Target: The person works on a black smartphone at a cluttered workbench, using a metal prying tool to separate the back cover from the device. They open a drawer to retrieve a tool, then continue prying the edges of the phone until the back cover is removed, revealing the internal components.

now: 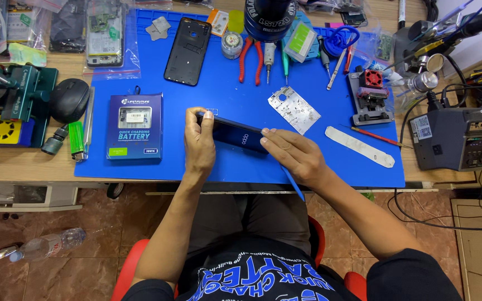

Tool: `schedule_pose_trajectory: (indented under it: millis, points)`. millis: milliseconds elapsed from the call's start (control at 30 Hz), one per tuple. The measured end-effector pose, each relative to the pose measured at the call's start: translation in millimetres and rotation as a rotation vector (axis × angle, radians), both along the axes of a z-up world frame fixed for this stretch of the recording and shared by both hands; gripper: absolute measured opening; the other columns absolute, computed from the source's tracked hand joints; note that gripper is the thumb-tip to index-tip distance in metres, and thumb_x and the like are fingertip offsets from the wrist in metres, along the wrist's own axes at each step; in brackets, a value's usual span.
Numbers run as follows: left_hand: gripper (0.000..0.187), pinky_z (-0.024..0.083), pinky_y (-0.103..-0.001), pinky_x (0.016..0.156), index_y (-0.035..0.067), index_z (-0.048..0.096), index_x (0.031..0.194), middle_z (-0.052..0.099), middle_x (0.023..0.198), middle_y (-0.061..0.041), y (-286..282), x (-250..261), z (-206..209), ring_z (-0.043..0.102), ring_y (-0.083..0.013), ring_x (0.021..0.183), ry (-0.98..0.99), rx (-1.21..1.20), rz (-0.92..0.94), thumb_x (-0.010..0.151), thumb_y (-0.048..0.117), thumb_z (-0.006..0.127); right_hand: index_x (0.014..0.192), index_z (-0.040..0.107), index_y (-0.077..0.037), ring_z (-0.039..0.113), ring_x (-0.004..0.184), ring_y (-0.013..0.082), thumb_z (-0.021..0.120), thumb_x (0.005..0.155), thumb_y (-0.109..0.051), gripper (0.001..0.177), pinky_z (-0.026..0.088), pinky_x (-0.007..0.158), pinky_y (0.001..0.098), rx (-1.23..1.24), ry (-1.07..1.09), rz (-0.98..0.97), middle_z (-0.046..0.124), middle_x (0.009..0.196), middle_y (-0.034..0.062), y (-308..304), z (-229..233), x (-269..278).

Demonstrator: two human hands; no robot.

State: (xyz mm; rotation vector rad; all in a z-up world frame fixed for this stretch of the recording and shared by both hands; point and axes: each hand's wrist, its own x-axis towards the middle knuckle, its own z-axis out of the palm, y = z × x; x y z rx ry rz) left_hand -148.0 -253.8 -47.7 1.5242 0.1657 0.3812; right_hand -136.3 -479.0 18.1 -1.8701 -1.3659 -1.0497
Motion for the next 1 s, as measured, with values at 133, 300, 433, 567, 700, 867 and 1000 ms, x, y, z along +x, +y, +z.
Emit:
schedule_pose_trajectory:
  millis: [133,300,433,567,700,867,1000]
  points:
    - [0.015,0.048,-0.033,0.083,0.015,0.052,0.109,0.050,0.088,0.000,-3,2,-1,0.052,-0.0134,0.086,-0.022,-0.009,0.018,0.111,0.030,0.050,0.112,0.080,0.002,0.076,0.092,0.0318,0.053,0.106,0.000,0.028,0.065,0.081,0.0398,-0.016,-0.006,-0.001,0.080,0.113,0.0195,-5,2,2]
    - [0.014,0.048,-0.031,0.082,0.015,0.053,0.108,0.050,0.088,0.001,-3,3,-1,0.052,-0.0121,0.085,-0.026,-0.015,0.031,0.110,0.029,0.050,0.109,0.082,0.001,0.077,0.087,0.0285,0.072,0.095,0.005,0.018,0.064,0.074,0.0349,0.189,0.421,0.047,0.082,0.107,0.0126,-2,5,0]
    - [0.015,0.048,-0.031,0.080,0.015,0.053,0.106,0.050,0.086,0.000,-4,2,-1,0.052,-0.0128,0.084,-0.030,-0.002,0.044,0.111,0.029,0.050,0.117,0.081,-0.006,0.076,0.091,0.0277,0.067,0.097,0.006,0.027,0.064,0.078,0.0366,0.027,0.175,-0.015,0.081,0.115,0.0164,-6,2,-1]
    - [0.015,0.049,-0.033,0.082,0.015,0.053,0.107,0.051,0.087,-0.001,-1,-2,-4,0.052,-0.0137,0.086,-0.014,-0.004,0.041,0.109,0.029,0.051,0.112,0.081,0.001,0.074,0.085,0.0260,0.055,0.108,-0.006,0.028,0.065,0.079,0.0356,0.033,0.027,0.069,0.081,0.115,0.0169,-3,-1,5]
    - [0.015,0.048,-0.032,0.085,0.016,0.053,0.107,0.050,0.089,0.001,-4,0,4,0.051,-0.0125,0.088,-0.021,-0.036,0.030,0.109,0.030,0.051,0.113,0.082,-0.001,0.071,0.082,0.0222,0.053,0.109,-0.008,0.030,0.064,0.077,0.0333,0.060,0.031,0.080,0.081,0.114,0.0168,4,7,6]
    - [0.014,0.047,-0.031,0.084,0.016,0.052,0.106,0.048,0.090,0.001,-1,3,-5,0.050,-0.0130,0.088,-0.043,-0.043,0.037,0.109,0.030,0.052,0.122,0.079,-0.005,0.062,0.078,0.0162,0.050,0.109,-0.007,0.032,0.060,0.081,0.0262,-0.001,-0.011,0.001,0.080,0.121,0.0082,14,-15,14]
    - [0.015,0.050,-0.032,0.082,0.015,0.054,0.108,0.051,0.088,-0.001,-2,2,0,0.053,-0.0140,0.085,-0.023,-0.040,0.027,0.110,0.029,0.053,0.116,0.080,-0.011,0.069,0.092,0.0219,0.068,0.100,-0.007,0.021,0.059,0.093,0.0353,-0.048,0.173,-0.038,0.081,0.119,0.0023,20,15,7]
